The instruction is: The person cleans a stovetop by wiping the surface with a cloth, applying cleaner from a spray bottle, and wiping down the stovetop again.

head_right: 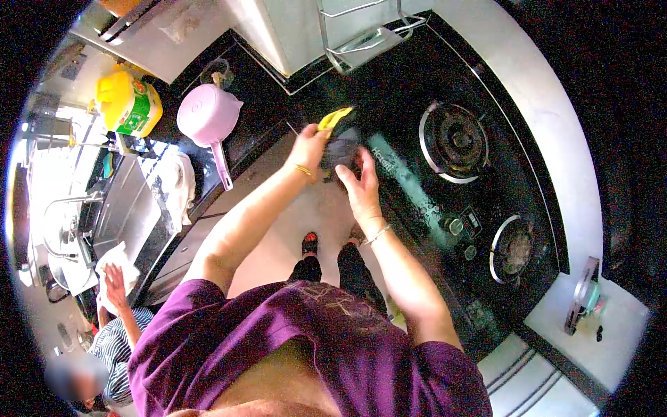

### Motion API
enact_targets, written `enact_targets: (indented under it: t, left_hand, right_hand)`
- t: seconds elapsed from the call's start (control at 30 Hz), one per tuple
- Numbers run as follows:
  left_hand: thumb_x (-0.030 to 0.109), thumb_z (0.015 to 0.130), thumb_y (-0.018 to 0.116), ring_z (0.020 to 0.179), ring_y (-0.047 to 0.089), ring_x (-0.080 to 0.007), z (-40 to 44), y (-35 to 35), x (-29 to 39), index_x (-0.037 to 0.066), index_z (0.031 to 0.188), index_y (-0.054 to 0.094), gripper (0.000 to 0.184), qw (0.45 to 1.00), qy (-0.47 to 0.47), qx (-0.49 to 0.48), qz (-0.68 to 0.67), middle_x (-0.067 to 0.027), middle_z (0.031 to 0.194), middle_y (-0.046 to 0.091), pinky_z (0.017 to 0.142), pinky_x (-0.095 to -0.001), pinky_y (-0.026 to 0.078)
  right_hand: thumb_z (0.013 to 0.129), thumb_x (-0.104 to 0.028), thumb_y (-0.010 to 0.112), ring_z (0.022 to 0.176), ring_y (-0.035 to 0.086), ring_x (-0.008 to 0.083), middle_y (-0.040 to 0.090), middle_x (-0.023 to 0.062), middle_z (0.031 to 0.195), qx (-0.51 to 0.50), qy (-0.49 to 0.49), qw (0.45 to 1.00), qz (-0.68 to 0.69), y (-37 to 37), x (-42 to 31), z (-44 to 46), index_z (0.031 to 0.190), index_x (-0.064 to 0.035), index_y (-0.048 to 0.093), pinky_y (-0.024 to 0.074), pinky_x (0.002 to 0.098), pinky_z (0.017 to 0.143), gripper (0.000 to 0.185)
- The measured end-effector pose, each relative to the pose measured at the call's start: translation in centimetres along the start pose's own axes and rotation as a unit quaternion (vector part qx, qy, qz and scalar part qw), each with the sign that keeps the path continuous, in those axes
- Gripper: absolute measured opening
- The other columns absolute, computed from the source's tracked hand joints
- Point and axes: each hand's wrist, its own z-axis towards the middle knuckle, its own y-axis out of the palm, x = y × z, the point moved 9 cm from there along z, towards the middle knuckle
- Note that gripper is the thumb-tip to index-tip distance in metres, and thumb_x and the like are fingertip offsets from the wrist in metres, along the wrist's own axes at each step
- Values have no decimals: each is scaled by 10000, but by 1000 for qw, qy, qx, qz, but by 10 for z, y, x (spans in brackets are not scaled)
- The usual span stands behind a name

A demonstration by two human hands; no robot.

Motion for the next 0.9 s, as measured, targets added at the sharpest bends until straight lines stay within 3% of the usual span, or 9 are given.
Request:
enact_targets:
  t: [0.03,0.07,0.2,0.3,0.4,0.53,0.67,0.73,0.9]
  left_hand:
    - [207,955,513,933,612,-193,-2,18,-3,10,1270,517,371,998,19,-56,36,-100,1071,643,828,-335,503]
    - [276,964,497,1008,579,-184,-8,41,-11,30,1287,521,406,991,-8,-116,-64,-84,1095,632,851,-341,485]
    - [469,962,486,1096,524,-189,-12,38,27,59,1295,558,533,968,3,-239,80,-81,1208,607,869,-364,466]
    - [461,901,565,1155,535,-307,30,-20,54,62,1273,571,546,941,197,-52,270,-128,1235,604,912,-416,457]
    - [382,870,588,1278,423,-365,50,-65,62,91,1288,544,511,762,334,210,513,-144,1303,544,1009,-496,383]
    - [416,900,526,1383,252,-393,81,-71,52,57,1367,434,597,727,299,279,551,-157,1458,375,1098,-581,201]
    - [432,901,514,1395,224,-399,93,-71,52,54,1384,411,622,731,239,324,551,-168,1470,356,1105,-588,174]
    - [436,901,515,1392,229,-400,92,-70,52,51,1387,407,628,723,230,334,560,-166,1471,355,1104,-590,173]
    - [472,902,501,1400,223,-380,95,-69,52,43,1412,365,681,729,209,310,573,-156,1487,337,1103,-598,164]
  right_hand:
    - [819,-186,735,1172,460,172,494,81,1293,-22,-23,999,30,10,-12,3,1433,-52,311,380,314,1018,758]
    - [825,-169,724,1113,504,171,539,70,1223,4,-67,998,-19,13,-33,6,1405,-62,344,399,329,998,702]
    - [870,-101,615,1019,608,203,615,67,1147,30,40,988,149,-24,-25,54,1251,-51,525,482,339,911,395]
    - [916,-131,532,1091,601,241,604,99,1201,-1,59,977,206,-25,-57,80,1264,-58,518,499,394,946,356]
    - [970,-200,492,1097,616,278,608,123,1228,20,88,970,224,-24,-70,125,1294,-44,479,520,429,939,360]
    - [970,-177,526,979,661,243,641,98,1139,81,2,994,71,-15,-96,191,1228,-43,524,560,400,840,291]
    - [903,-125,631,927,660,261,608,163,1133,54,-81,992,78,5,-107,247,1325,4,396,568,409,779,499]
    - [899,-79,617,944,654,233,639,111,1105,131,-65,981,123,2,-102,267,1194,-27,547,564,398,800,308]
    - [844,-32,659,936,634,258,625,146,1083,193,-185,957,114,-7,-81,321,1169,64,516,535,391,833,368]
